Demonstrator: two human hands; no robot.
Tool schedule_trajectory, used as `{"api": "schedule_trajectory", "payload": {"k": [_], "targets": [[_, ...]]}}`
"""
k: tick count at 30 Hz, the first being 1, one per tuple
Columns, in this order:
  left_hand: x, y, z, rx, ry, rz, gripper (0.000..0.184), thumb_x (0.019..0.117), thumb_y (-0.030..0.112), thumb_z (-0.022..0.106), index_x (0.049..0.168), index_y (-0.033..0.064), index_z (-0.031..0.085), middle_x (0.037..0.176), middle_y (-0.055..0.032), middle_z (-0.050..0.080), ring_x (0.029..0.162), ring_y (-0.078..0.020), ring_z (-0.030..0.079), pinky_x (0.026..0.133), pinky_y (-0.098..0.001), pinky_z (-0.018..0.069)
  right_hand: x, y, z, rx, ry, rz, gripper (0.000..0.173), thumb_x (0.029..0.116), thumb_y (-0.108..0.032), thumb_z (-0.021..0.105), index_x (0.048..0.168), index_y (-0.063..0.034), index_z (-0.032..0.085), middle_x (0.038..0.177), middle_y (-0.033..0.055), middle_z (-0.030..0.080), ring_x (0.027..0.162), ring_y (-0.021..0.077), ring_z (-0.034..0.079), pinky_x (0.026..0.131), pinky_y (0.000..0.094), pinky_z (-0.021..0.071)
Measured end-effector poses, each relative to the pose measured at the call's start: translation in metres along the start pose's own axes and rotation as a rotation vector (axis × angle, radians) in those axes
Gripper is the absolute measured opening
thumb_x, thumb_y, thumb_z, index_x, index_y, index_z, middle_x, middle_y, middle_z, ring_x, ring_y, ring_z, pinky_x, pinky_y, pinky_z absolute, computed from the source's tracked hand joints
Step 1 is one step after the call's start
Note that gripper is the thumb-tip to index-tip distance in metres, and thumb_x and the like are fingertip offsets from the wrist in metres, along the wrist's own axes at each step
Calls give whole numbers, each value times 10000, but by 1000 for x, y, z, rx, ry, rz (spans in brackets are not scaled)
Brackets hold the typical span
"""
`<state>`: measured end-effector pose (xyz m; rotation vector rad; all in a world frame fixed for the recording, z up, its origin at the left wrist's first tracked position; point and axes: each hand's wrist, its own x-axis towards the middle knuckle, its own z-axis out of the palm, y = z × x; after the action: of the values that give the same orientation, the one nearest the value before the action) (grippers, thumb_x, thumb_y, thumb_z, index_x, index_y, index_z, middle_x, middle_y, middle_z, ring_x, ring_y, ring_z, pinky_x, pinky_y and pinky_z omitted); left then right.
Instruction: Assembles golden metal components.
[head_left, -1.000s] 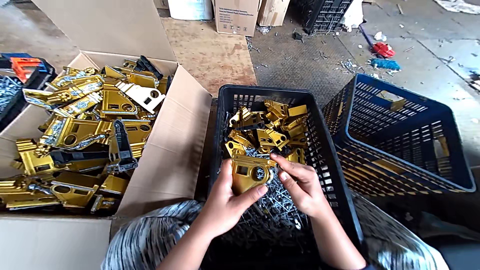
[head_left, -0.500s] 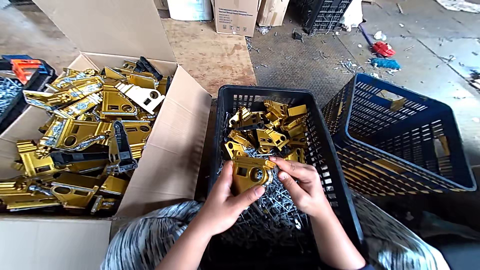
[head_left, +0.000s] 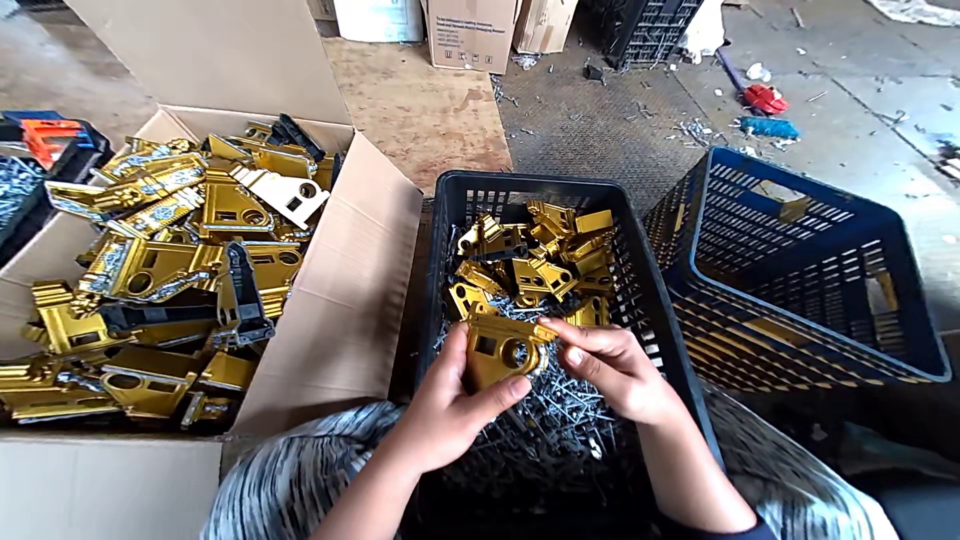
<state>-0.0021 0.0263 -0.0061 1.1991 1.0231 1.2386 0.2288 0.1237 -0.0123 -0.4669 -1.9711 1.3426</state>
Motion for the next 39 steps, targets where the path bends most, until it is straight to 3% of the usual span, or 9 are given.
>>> {"api": "schedule_trajectory", "payload": {"k": [7, 13, 18, 25, 30, 32, 34, 36, 39], "targets": [[0, -2, -5, 29, -47, 46, 703, 942, 335, 728, 1431, 12, 340, 1145, -52, 652, 950, -104, 690, 771, -250, 610, 2, -4, -8, 46, -85, 53, 349, 1068, -227, 497, 1349, -134, 683, 864, -118, 685, 737, -93, 548, 696, 119, 470], [1, -3, -5, 33, -23, 25, 669, 941, 333, 726, 1410, 28, 359, 1114, -45, 658, 909, -103, 695, 724, -241, 609, 1, 0, 3, -187, 62, -92, 313, 1054, -177, 534, 1298, -87, 707, 1015, -52, 746, 877, -78, 625, 807, 135, 530], [2, -5, -2, 40, 21, -25, 690, 931, 358, 732, 1427, 45, 366, 1108, -42, 661, 892, -104, 696, 695, -237, 608, -5, 13, 19, -579, 299, -179, 318, 1065, -296, 513, 1275, -227, 743, 736, 7, 619, 663, 60, 548, 623, 259, 467], [2, -2, -2, 18, 44, -83, 693, 931, 370, 732, 1442, 71, 371, 1120, -42, 657, 860, -109, 694, 636, -228, 598, -8, 26, 34, -867, 585, -286, 305, 1067, -257, 489, 1232, -226, 743, 734, 64, 611, 666, 161, 580, 634, 326, 472], [1, -1, -4, 18, 50, -99, 706, 927, 374, 732, 1447, 66, 367, 1118, -42, 659, 851, -106, 692, 644, -231, 600, -17, 28, 23, -209, 289, 108, 388, 1087, -157, 422, 1407, -43, 608, 847, -38, 659, 705, -21, 562, 670, 178, 505], [1, -1, -4, 15, 56, -106, 712, 927, 370, 729, 1456, 65, 364, 1117, -42, 663, 864, -104, 695, 655, -233, 602, -23, 27, 16, -451, 5, 431, 381, 1080, -246, 449, 1384, -149, 656, 917, 13, 721, 738, 82, 639, 719, 314, 555], [2, 0, -5, 10, 70, -121, 673, 927, 362, 727, 1432, 79, 384, 1078, -32, 662, 807, -96, 685, 623, -227, 591, -24, 33, 10, -644, -429, 795, 397, 1101, -358, 427, 1404, -231, 650, 1194, 121, 733, 1112, 315, 689, 993, 595, 498], [3, 1, -6, -8, 105, -133, 629, 928, 354, 726, 1408, 95, 413, 1053, -29, 661, 771, -96, 674, 609, -227, 583, -28, 48, 8, -815, -662, 1086, 375, 1091, -353, 456, 1322, -182, 697, 1282, 179, 686, 1238, 404, 618, 1020, 677, 447], [4, 2, -10, -22, 196, -146, 591, 932, 338, 711, 1404, 114, 435, 1045, -24, 663, 772, -96, 680, 603, -226, 587, -22, 48, 12, -1056, -570, 1440, 324, 994, -220, 580, 1159, 36, 690, 1275, 289, 641, 1209, 491, 601, 929, 718, 463]]}}
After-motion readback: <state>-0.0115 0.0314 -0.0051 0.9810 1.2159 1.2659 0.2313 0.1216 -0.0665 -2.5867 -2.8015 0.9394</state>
